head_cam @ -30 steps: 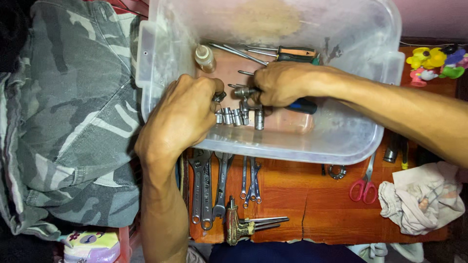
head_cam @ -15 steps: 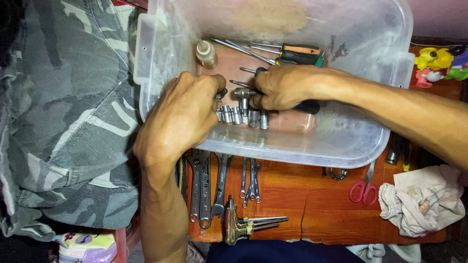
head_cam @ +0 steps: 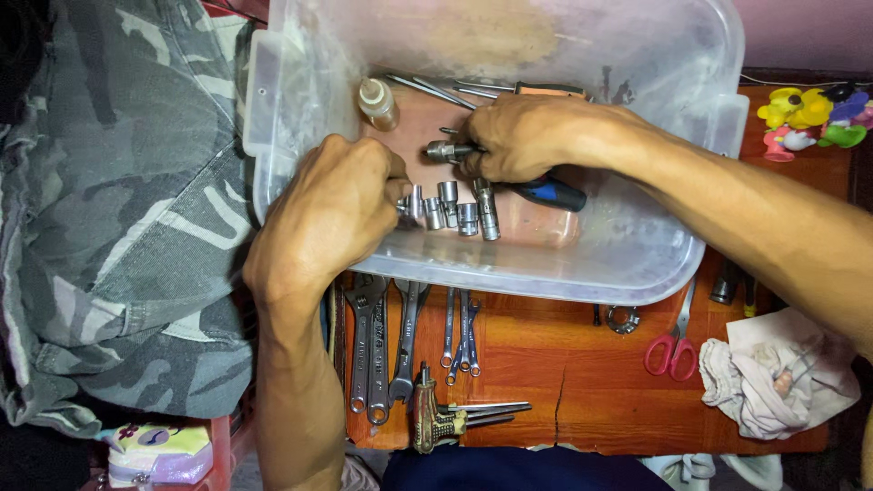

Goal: The person wipes various tools with a white cloth and places them into a clear plastic container on a wooden table. The person handles socket bits, screwdrivers, pliers, scissors, and wrenches one at a time, cleaning each before storing it.

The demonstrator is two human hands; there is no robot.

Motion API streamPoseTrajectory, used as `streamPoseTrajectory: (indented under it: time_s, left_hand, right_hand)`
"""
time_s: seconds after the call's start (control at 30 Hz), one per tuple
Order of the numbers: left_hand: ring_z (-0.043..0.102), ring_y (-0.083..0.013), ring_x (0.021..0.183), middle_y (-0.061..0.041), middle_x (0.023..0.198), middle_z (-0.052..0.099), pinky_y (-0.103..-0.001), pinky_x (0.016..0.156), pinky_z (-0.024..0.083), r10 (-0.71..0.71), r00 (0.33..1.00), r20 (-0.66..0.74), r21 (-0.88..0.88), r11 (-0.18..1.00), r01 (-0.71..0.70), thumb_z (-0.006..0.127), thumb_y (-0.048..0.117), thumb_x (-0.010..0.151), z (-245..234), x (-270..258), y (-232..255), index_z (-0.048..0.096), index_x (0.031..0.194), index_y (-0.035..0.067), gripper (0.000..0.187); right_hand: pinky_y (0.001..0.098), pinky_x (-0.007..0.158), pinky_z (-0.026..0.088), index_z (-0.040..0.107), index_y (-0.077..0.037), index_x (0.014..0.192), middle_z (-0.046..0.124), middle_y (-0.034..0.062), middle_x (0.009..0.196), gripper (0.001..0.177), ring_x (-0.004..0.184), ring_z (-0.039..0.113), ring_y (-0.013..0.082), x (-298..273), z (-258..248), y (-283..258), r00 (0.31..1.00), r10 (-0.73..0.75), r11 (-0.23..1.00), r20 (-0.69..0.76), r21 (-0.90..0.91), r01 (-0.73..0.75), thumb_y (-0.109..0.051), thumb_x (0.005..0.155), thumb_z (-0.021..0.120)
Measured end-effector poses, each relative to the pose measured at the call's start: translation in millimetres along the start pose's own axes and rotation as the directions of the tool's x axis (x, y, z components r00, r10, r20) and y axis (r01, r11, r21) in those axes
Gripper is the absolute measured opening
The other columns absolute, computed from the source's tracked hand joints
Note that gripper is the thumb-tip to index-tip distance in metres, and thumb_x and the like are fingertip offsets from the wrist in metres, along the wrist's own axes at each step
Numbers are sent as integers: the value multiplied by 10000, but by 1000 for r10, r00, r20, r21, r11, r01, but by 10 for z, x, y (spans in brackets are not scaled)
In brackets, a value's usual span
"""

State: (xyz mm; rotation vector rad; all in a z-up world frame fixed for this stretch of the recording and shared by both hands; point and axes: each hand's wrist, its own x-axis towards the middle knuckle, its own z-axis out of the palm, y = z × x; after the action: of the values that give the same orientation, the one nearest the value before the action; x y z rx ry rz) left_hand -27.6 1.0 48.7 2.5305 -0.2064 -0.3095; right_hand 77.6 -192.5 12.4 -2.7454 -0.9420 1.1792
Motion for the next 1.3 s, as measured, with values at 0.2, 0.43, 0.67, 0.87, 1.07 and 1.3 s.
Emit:
streamPoseTrajectory:
  time_s: [0.2,0.43,0.67,0.87,1.07,1.3]
  left_hand:
    - [717,-449,768,-316,767,671,-509,719,556,73,994,-81,60,996,-68,622,-48,789,-20,3,32,715,1001,-80,233]
    - [737,-389,585,-304,646,658,-486,551,584,-14,999,-44,70,997,17,496,-145,790,2,29,43,602,1226,-138,448]
    - [735,-404,639,-315,687,662,-498,601,576,65,993,-95,71,996,-59,550,-75,853,-15,16,49,657,1069,-115,244]
    - [694,-456,683,-296,710,663,-544,662,521,76,990,-119,59,996,-70,589,123,999,-42,-6,105,668,1024,-67,207]
    - [661,-497,789,-299,780,667,-566,707,504,83,986,-145,77,994,-73,627,189,987,-49,-17,147,662,956,-44,237]
    - [662,-491,775,-291,782,669,-566,708,501,70,989,-127,76,995,-61,626,205,989,-71,-9,173,655,947,-40,251]
  right_hand:
    - [517,810,555,666,-27,1176,727,239,969,372,901,702,404,0,-6,18,998,45,997,49,-63,-42,-329,961,640]
    - [465,744,564,669,-115,1199,717,127,988,318,852,698,284,-120,-123,-81,959,179,980,220,-127,-153,-255,921,730]
    - [415,727,608,549,-37,1281,720,148,1108,407,826,790,285,-195,-144,-111,924,222,970,313,25,-242,-243,959,689]
    - [379,626,596,670,-17,1190,832,198,963,298,745,783,272,-186,-96,-58,898,236,969,371,-18,-247,-177,940,693]
    - [413,770,579,722,-105,1165,755,118,1045,402,931,734,282,60,208,-53,959,183,946,218,-305,-111,-338,852,821]
    - [438,831,567,762,-142,1098,758,102,1085,336,1019,706,311,277,465,71,995,-3,911,96,-410,42,-269,795,832]
